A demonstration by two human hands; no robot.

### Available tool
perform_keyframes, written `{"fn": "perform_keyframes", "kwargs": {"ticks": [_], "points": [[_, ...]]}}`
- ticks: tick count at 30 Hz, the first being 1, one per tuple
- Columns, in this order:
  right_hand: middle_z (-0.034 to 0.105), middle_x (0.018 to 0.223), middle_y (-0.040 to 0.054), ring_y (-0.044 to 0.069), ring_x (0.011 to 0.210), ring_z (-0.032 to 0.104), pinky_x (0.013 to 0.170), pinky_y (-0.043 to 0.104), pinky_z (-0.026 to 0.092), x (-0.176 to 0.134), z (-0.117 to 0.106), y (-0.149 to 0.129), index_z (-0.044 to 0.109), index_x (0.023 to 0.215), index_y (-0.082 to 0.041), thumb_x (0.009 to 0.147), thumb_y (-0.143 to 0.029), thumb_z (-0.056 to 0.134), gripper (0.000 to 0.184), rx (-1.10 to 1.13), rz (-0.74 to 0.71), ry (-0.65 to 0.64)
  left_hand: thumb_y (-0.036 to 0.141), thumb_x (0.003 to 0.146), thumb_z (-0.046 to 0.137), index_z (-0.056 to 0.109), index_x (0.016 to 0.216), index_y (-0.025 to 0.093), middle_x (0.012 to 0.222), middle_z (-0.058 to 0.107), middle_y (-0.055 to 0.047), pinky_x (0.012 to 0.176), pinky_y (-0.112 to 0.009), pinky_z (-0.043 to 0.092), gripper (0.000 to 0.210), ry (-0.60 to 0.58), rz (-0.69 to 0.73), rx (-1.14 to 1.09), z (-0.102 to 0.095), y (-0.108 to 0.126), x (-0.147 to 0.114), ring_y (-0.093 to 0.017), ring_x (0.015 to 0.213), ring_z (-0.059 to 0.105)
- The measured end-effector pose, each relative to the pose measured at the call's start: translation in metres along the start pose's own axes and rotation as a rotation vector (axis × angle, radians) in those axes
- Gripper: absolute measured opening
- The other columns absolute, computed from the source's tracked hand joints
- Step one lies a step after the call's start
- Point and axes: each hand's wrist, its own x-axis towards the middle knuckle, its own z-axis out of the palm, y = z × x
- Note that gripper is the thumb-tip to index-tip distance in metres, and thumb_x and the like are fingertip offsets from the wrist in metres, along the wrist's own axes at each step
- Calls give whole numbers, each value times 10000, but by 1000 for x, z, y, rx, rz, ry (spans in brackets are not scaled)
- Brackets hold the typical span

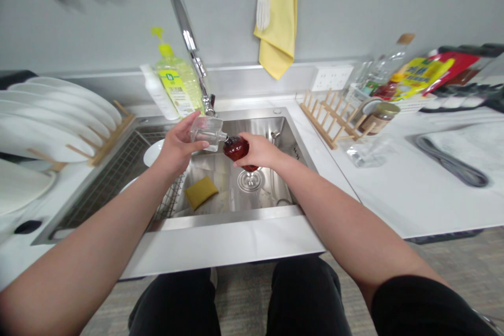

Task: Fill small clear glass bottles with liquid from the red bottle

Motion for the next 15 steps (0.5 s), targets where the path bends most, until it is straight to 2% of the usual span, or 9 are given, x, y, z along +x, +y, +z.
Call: {"fn": "perform_keyframes", "kwargs": {"ticks": [15], "points": [[866,1219,44,324,1131,814,995,434,597,0,1,-1,745,1300,-259,701,-324,1072,686,11,-3,-12,323,676,1112,709,1601,363,1576,741,-108,1145,-589,657,1010,0,4,27,2,7,-1,-403,1495,678]]}}
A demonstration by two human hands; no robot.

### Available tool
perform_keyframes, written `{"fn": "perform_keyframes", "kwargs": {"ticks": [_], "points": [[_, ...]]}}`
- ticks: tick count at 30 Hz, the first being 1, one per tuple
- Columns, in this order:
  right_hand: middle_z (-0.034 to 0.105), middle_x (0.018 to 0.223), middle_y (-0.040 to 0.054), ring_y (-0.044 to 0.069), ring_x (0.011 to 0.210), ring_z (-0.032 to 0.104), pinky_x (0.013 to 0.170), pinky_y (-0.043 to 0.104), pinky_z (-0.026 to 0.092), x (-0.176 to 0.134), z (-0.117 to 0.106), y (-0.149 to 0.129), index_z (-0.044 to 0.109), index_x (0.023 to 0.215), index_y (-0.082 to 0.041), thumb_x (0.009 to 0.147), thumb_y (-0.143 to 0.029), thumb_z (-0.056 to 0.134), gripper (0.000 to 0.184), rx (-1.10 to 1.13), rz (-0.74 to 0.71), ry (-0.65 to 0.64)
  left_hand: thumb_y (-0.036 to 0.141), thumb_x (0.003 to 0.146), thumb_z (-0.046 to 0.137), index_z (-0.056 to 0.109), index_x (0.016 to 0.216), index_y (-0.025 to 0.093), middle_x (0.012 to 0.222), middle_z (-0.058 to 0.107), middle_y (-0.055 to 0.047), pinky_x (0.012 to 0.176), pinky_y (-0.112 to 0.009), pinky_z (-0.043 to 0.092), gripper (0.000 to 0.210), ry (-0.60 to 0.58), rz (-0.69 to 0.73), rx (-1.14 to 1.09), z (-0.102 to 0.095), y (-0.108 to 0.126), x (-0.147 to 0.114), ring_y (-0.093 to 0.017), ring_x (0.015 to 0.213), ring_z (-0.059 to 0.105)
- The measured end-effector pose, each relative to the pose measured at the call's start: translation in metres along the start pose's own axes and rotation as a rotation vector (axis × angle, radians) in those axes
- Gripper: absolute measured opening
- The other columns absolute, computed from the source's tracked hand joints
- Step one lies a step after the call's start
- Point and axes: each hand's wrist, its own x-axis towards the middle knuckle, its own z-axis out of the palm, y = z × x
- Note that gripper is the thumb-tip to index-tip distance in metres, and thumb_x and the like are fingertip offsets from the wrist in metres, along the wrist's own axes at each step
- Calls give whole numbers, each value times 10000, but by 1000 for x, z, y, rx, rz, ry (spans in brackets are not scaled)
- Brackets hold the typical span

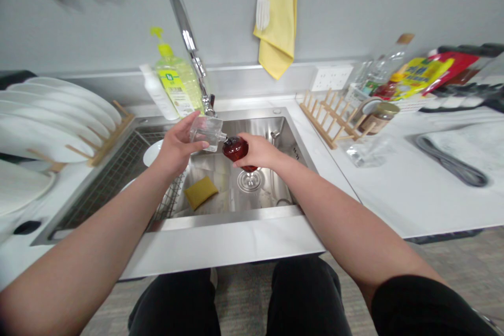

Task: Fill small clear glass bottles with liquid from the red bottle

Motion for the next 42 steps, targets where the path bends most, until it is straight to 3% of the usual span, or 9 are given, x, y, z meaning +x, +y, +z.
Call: {"fn": "perform_keyframes", "kwargs": {"ticks": [20,29,38,42], "points": [[868,1192,30,324,1105,818,983,433,616,-2,3,-3,755,1257,-272,695,-331,1064,645,43,-7,-14,361,651,1134,737,1568,372,1511,764,-90,1175,-571,663,999,-10,9,-9,-1,5,0,-373,1479,684],[868,1214,24,328,1143,822,1023,435,623,-3,6,-8,749,1280,-273,690,-311,1059,668,127,-20,-15,265,682,1100,740,1569,371,1479,748,-80,1184,-579,671,963,-12,19,-50,1,17,-1,-377,1475,671],[868,1267,18,318,1174,823,1072,439,628,-5,8,-15,747,1342,-288,681,-315,1065,734,156,-42,-5,435,631,1149,755,1557,412,1478,759,-66,1169,-560,682,1006,-3,63,20,-2,28,-2,-394,1475,687],[867,1292,41,336,1208,821,1080,451,636,-7,10,-19,740,1376,-274,678,-314,1065,771,175,-20,-9,406,646,1146,756,1565,384,1466,768,-77,1181,-538,674,999,-9,74,-7,-3,30,-2,-390,1471,685]]}}
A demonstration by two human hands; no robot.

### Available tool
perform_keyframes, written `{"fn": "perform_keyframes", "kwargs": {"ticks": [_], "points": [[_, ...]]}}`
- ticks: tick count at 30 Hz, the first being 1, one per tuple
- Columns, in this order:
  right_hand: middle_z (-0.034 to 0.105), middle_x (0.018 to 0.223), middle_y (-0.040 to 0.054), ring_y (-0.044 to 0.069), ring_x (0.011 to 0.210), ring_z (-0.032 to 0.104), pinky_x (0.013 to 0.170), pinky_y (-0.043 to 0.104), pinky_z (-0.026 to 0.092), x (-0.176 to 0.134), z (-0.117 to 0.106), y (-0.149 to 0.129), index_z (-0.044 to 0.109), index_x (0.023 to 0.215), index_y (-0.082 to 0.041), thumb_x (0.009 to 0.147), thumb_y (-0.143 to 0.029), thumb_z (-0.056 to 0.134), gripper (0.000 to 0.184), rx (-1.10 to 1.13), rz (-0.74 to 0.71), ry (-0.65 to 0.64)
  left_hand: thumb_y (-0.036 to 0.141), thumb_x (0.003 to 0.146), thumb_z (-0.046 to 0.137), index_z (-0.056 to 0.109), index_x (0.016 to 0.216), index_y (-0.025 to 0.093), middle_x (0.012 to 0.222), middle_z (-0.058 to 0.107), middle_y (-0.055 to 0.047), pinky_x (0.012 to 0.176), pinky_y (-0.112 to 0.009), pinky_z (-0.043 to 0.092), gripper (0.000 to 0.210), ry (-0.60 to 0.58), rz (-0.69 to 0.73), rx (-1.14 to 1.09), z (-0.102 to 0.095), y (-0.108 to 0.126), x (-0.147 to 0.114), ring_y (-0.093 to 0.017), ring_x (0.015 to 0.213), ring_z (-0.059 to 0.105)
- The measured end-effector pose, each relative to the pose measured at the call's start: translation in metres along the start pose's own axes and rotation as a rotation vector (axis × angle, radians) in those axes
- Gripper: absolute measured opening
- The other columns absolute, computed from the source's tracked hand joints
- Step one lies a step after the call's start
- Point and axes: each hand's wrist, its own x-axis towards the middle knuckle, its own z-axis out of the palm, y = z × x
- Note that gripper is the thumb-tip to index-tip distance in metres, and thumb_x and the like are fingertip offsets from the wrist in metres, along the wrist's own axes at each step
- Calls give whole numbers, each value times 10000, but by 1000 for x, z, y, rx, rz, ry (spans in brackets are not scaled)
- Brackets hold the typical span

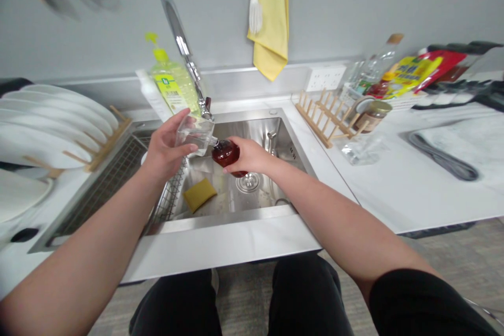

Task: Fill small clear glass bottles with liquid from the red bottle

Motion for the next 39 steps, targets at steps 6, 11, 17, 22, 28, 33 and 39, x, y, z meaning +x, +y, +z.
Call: {"fn": "perform_keyframes", "kwargs": {"ticks": [6,11,17,22,28,33,39], "points": [[868,1293,47,343,1207,823,1096,470,630,0,3,4,737,1396,-279,659,-340,1076,814,40,-14,-18,282,650,1124,757,1568,354,1440,768,-89,1144,-486,687,990,-18,7,-5,-1,6,-1,-341,1399,719],[868,1283,59,346,1181,826,1098,490,627,1,4,7,733,1420,-265,644,-378,1087,860,61,-40,-1,259,659,1108,754,1571,356,1417,767,-85,1098,-453,699,983,-30,31,30,-2,11,-1,-321,1362,729],[873,1269,46,343,1166,831,1084,488,635,-2,5,2,755,1417,-287,656,-390,1085,836,61,-84,29,271,681,1095,756,1563,368,1400,767,-83,1079,-455,699,950,-42,34,42,0,26,1,-312,1326,741],[878,1245,24,341,1149,837,1059,483,652,-5,7,-5,779,1392,-304,659,-396,1081,799,102,-111,55,244,657,1097,790,1522,378,1424,763,-79,1082,-453,695,927,-28,32,25,3,40,4,-315,1347,730],[873,1281,28,351,1210,829,1080,496,660,-10,8,-14,776,1389,-313,680,-421,1071,776,148,-138,57,265,662,1103,772,1550,351,1461,749,-105,1096,-499,687,952,-65,51,115,2,60,9,-370,1410,701],[872,1283,27,348,1223,827,1096,516,660,-12,9,-19,771,1394,-321,697,-427,1070,766,186,-163,66,237,656,1092,781,1532,350,1501,735,-107,1085,-504,690,937,-87,23,167,2,79,13,-374,1431,676],[874,1264,26,353,1198,833,1082,533,666,-13,9,-21,788,1371,-326,684,-443,1075,754,153,-184,94,248,625,1103,792,1511,359,1546,711,-96,1092,-505,697,946,-115,6,233,4,94,18,-368,1440,661]]}}
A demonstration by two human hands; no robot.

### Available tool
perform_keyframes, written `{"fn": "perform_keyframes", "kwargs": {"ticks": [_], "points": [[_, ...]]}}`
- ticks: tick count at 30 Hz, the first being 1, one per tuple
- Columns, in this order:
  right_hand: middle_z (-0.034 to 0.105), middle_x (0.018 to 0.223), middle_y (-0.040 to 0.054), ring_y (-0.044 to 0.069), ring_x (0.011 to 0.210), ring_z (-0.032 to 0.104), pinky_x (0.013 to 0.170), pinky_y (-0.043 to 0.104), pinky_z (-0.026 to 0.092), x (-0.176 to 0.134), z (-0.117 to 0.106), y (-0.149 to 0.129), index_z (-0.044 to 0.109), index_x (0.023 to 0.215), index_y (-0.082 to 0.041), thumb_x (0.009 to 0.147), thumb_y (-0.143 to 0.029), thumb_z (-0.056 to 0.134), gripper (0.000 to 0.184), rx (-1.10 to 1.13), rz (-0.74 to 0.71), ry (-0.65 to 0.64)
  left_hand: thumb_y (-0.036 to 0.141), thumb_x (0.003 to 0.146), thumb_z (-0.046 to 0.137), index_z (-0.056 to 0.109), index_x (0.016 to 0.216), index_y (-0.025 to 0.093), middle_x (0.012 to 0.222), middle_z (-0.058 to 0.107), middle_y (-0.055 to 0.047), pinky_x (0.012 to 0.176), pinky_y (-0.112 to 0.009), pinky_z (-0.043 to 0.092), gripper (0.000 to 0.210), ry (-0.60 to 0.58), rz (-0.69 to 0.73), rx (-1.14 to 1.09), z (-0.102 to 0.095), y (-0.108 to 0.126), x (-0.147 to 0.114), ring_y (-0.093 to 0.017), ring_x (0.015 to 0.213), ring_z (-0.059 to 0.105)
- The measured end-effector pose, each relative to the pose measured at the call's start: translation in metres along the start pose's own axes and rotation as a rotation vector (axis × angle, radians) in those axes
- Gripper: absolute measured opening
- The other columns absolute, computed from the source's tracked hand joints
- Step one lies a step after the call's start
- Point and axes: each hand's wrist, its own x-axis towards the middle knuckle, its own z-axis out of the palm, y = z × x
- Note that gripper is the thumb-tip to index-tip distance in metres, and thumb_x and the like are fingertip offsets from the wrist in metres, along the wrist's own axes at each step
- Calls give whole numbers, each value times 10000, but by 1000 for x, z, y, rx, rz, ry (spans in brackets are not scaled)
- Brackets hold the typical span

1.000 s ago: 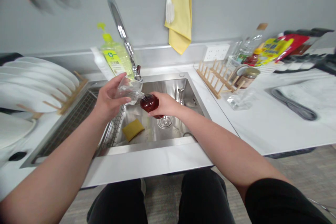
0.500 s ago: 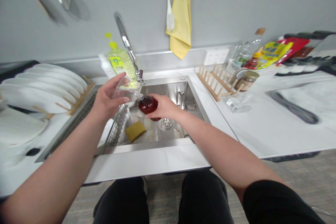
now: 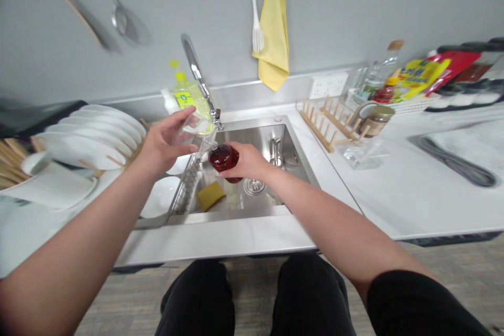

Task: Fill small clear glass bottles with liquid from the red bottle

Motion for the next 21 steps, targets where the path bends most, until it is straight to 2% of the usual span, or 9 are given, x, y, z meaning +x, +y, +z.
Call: {"fn": "perform_keyframes", "kwargs": {"ticks": [11,21], "points": [[866,1311,51,365,1245,821,1121,552,658,0,2,5,768,1416,-316,667,-492,1083,832,12,-7,24,311,615,1134,792,1513,362,1491,706,-100,1079,-481,696,962,-67,17,35,2,10,11,-335,1366,685],[857,1356,47,383,1320,800,1182,589,639,0,1,1,765,1425,-339,675,-455,1089,825,9,22,36,161,560,1082,829,1464,336,1364,717,-96,1076,-520,686,955,-97,-10,43,7,27,23,-337,1299,698]]}}
